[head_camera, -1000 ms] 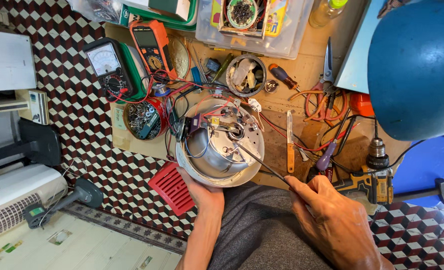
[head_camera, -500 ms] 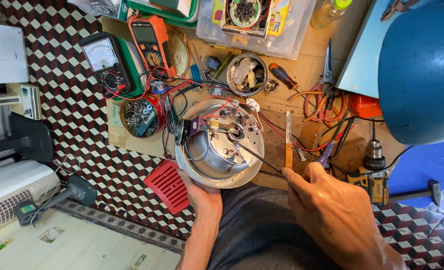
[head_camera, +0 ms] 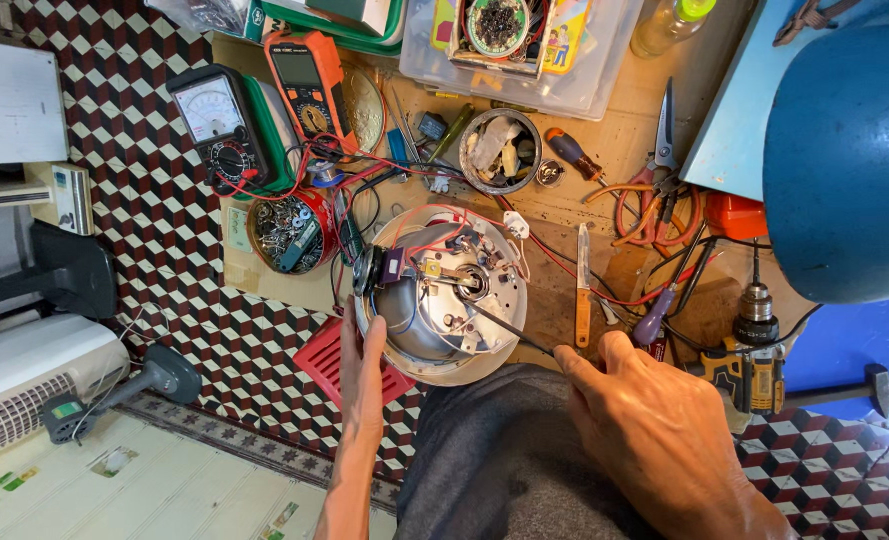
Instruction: The person disassembles a red and white electric rice cooker, removes the inner pot, and works on the internal wiring and heating element. They use a screwdriver to adjust components and pliers to cut a wire, then reposition the cooker base.
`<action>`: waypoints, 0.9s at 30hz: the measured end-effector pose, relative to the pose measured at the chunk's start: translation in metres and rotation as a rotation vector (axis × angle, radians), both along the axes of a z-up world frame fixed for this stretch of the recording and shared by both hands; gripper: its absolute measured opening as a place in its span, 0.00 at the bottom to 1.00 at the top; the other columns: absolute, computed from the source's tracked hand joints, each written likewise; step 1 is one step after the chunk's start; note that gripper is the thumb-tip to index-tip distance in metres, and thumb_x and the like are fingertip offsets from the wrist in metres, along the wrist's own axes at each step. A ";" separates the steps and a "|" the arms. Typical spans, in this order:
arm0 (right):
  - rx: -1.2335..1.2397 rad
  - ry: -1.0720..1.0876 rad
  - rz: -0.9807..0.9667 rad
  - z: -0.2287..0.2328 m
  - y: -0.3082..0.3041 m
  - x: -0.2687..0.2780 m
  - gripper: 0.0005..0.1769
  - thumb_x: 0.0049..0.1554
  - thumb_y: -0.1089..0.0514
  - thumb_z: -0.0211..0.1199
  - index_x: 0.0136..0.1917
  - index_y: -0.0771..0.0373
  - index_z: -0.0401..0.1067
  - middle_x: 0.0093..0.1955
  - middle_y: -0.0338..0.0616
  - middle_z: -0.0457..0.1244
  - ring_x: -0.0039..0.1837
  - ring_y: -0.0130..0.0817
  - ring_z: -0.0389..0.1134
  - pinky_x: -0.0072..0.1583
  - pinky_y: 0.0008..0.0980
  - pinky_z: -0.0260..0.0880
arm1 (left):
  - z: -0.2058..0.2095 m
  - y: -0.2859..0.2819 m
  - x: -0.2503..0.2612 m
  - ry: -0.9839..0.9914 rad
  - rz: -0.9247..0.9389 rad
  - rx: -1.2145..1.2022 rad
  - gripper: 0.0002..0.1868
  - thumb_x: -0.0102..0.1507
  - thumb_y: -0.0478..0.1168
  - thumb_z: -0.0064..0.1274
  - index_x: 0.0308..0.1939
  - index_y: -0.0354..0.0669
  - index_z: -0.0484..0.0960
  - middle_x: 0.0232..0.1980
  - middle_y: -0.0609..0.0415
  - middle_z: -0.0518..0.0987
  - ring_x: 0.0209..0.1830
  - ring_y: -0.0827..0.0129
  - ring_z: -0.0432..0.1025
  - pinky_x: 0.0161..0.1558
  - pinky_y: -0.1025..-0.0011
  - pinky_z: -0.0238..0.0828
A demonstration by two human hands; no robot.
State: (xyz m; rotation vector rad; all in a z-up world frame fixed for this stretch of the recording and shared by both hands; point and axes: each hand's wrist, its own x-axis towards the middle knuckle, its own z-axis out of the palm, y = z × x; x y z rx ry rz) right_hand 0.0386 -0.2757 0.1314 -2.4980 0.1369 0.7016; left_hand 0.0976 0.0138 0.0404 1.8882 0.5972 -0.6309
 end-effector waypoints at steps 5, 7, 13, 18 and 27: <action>0.040 -0.017 -0.025 -0.001 0.002 -0.008 0.27 0.47 0.53 0.66 0.61 0.53 0.75 0.42 0.46 0.61 0.41 0.45 0.70 0.37 0.44 0.70 | -0.010 0.004 -0.011 -0.042 0.039 -0.054 0.51 0.61 0.65 0.49 0.81 0.45 0.49 0.83 0.48 0.55 0.81 0.59 0.53 0.75 0.62 0.48; 0.039 0.005 -0.036 0.000 0.005 -0.011 0.27 0.48 0.53 0.66 0.62 0.52 0.75 0.41 0.46 0.61 0.41 0.44 0.69 0.38 0.43 0.70 | -0.011 0.006 -0.016 -0.031 0.052 -0.055 0.52 0.61 0.65 0.49 0.81 0.46 0.48 0.83 0.48 0.54 0.80 0.59 0.52 0.74 0.62 0.48; 0.049 -0.041 -0.088 -0.001 0.009 -0.018 0.26 0.48 0.54 0.67 0.61 0.53 0.75 0.41 0.45 0.61 0.40 0.40 0.70 0.37 0.40 0.69 | -0.013 0.004 -0.023 -0.019 0.072 -0.026 0.51 0.62 0.66 0.47 0.81 0.47 0.48 0.82 0.47 0.56 0.80 0.59 0.55 0.74 0.63 0.50; 0.174 0.028 -0.300 -0.007 -0.005 -0.041 0.22 0.52 0.53 0.68 0.61 0.53 0.77 0.38 0.43 0.64 0.37 0.36 0.69 0.39 0.36 0.69 | -0.013 0.003 -0.026 -0.096 0.025 0.064 0.52 0.63 0.67 0.43 0.81 0.45 0.44 0.84 0.46 0.51 0.81 0.58 0.51 0.74 0.64 0.49; 0.257 -0.152 -0.785 -0.132 0.000 -0.098 0.16 0.63 0.55 0.59 0.61 0.64 0.74 0.50 0.50 0.68 0.49 0.41 0.70 0.52 0.36 0.69 | -0.019 0.009 -0.022 -0.002 0.127 -0.062 0.54 0.59 0.64 0.51 0.81 0.44 0.48 0.83 0.47 0.52 0.82 0.59 0.50 0.74 0.60 0.48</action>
